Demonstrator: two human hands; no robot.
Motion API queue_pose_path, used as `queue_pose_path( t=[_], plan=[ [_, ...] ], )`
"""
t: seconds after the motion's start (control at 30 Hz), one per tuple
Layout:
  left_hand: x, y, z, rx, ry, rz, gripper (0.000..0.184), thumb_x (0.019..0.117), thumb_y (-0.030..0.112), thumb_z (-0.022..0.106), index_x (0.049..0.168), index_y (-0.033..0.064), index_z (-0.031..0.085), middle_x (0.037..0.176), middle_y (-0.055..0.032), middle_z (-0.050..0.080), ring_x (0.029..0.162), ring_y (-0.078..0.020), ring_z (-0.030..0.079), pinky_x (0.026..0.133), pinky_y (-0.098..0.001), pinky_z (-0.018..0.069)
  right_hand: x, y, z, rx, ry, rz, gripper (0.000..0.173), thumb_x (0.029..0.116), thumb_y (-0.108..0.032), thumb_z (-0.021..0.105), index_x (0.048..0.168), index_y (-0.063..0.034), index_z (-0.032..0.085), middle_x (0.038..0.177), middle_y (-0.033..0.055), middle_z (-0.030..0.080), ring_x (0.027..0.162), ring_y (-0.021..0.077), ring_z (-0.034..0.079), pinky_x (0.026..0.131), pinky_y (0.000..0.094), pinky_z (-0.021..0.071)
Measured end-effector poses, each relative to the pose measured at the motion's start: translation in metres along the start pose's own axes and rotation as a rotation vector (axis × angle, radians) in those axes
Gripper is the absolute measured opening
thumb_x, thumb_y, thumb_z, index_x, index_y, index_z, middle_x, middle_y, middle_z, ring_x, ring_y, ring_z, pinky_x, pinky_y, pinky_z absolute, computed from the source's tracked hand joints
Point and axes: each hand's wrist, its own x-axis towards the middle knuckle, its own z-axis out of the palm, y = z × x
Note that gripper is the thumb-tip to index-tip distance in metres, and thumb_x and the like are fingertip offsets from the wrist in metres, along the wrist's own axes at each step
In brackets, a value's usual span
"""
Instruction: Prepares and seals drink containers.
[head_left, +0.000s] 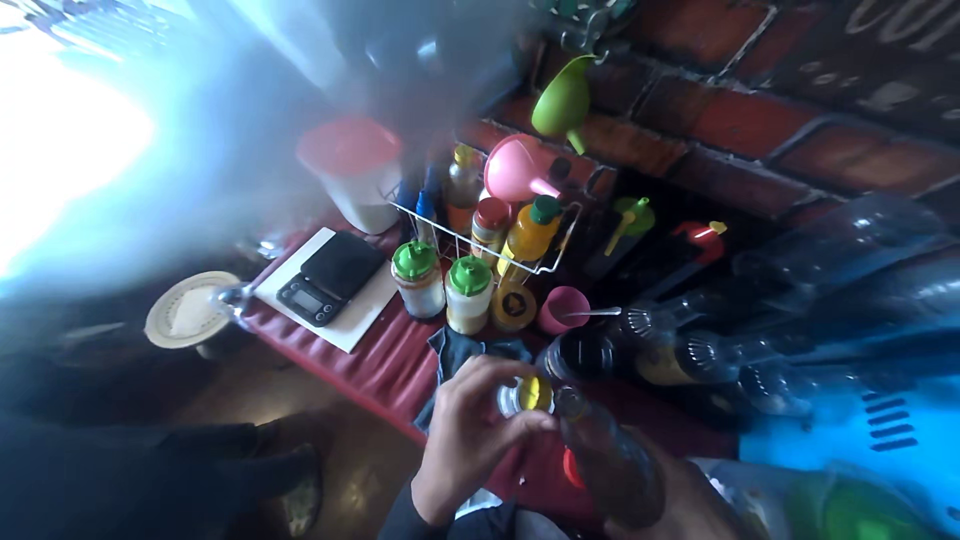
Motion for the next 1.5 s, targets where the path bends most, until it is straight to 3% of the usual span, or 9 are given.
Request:
queue_pose_path(
  t=[0.3,0.47,0.57,0.77,0.97,1.17,1.33,1.4,1.5],
  plan=[
    [0.01,0.012,0.011,0.211,-0.283,-0.032,0.034,0.0868,0.045,0.08,0.114,0.0249,0.078,0.1,0.0106,0.074,0.092,-0.0048,0.065,0.084,-0.028,0.0553,0.004,0.002,0.008,0.022,0.057,-0.04,0.098,0.0599,-0.042,0.096,0.143,-0.0097,0.054,0.124,0.009,0.07,0.113,0.0226,0.068,0.1,0.0502,0.0563],
    [0.014,0.019,0.014,0.043,-0.498,0.063,0.028,0.0967,0.01,0.066,0.122,0.018,0.075,0.128,0.0036,0.071,0.127,-0.0173,0.061,0.108,-0.0415,0.0499,0.002,0.016,0.017,0.078,0.122,-0.077,0.1,0.058,-0.04,0.097,0.143,-0.0097,0.054,0.125,0.0087,0.07,0.113,0.0207,0.068,0.1,0.0474,0.0569],
    [0.022,0.03,0.019,-0.05,-0.638,0.077,0.051,0.098,0.006,0.057,0.149,0.0122,0.053,0.157,-0.0072,0.048,0.149,-0.0283,0.039,0.122,-0.0541,0.0351,-0.001,0.017,0.018,0.153,0.157,-0.116,0.1,0.0589,-0.038,0.097,0.143,-0.0054,0.053,0.127,0.011,0.069,0.116,0.02,0.067,0.102,0.0442,0.0557],
    [0.036,0.038,0.037,0.045,-0.431,0.017,0.034,0.0921,0.04,0.075,0.114,0.0147,0.074,0.105,0.0044,0.072,0.101,-0.009,0.066,0.091,-0.0329,0.0565,0.005,0.024,0.028,0.24,0.301,-0.208,0.1,0.0546,-0.042,0.098,0.139,-0.0071,0.057,0.123,0.0057,0.071,0.113,0.0109,0.067,0.099,0.0356,0.0582],
    [0.059,0.045,0.045,0.125,-0.687,0.196,0.045,0.0985,0.01,0.059,0.144,0.0147,0.059,0.146,0.0026,0.059,0.14,-0.0173,0.049,0.116,-0.0467,0.043,0.009,0.03,0.022,0.364,0.343,-0.165,0.104,0.0504,-0.046,0.097,0.137,-0.0044,0.057,0.121,0.0055,0.071,0.112,0.0062,0.067,0.099,0.0289,0.057],
    [0.071,0.053,0.062,0.077,-0.512,0.081,0.034,0.0839,0.035,0.084,0.109,0.0154,0.074,0.101,0.0061,0.07,0.097,-0.0063,0.066,0.085,-0.0289,0.0599,0.013,0.03,0.015,0.385,0.4,-0.207,0.096,0.0529,-0.044,0.097,0.135,-0.0084,0.06,0.115,-0.0018,0.073,0.107,0.0011,0.068,0.095,0.0239,0.0582],
    [0.079,0.059,0.062,0.048,-0.729,0.18,0.04,0.0934,0.0,0.062,0.131,0.0098,0.066,0.131,0.0005,0.067,0.125,-0.0129,0.06,0.107,-0.04,0.0513,0.015,0.037,0.015,0.404,0.407,-0.178,0.099,0.0499,-0.045,0.097,0.133,-0.0063,0.059,0.115,-0.0014,0.073,0.106,0.0016,0.068,0.095,0.0244,0.0584],
    [0.079,0.061,0.063,0.08,-0.778,0.185,0.049,0.0973,0.003,0.056,0.146,0.0105,0.055,0.15,-0.0021,0.054,0.139,-0.0173,0.049,0.114,-0.0441,0.0446,0.015,0.039,0.016,0.414,0.419,-0.158,0.1,0.0488,-0.045,0.097,0.132,-0.0047,0.059,0.113,-0.0005,0.073,0.105,0.0017,0.068,0.094,0.0239,0.0584],
    [0.074,0.064,0.068,0.05,-0.651,0.086,0.045,0.0931,0.029,0.074,0.133,0.0138,0.062,0.126,0.0015,0.064,0.118,-0.0122,0.061,0.099,-0.0361,0.0563,0.016,0.038,0.016,0.438,0.42,-0.193,0.093,0.0509,-0.042,0.097,0.131,-0.0099,0.062,0.112,-0.0026,0.074,0.104,0.002,0.069,0.093,0.0247,0.0597]
  ],
)
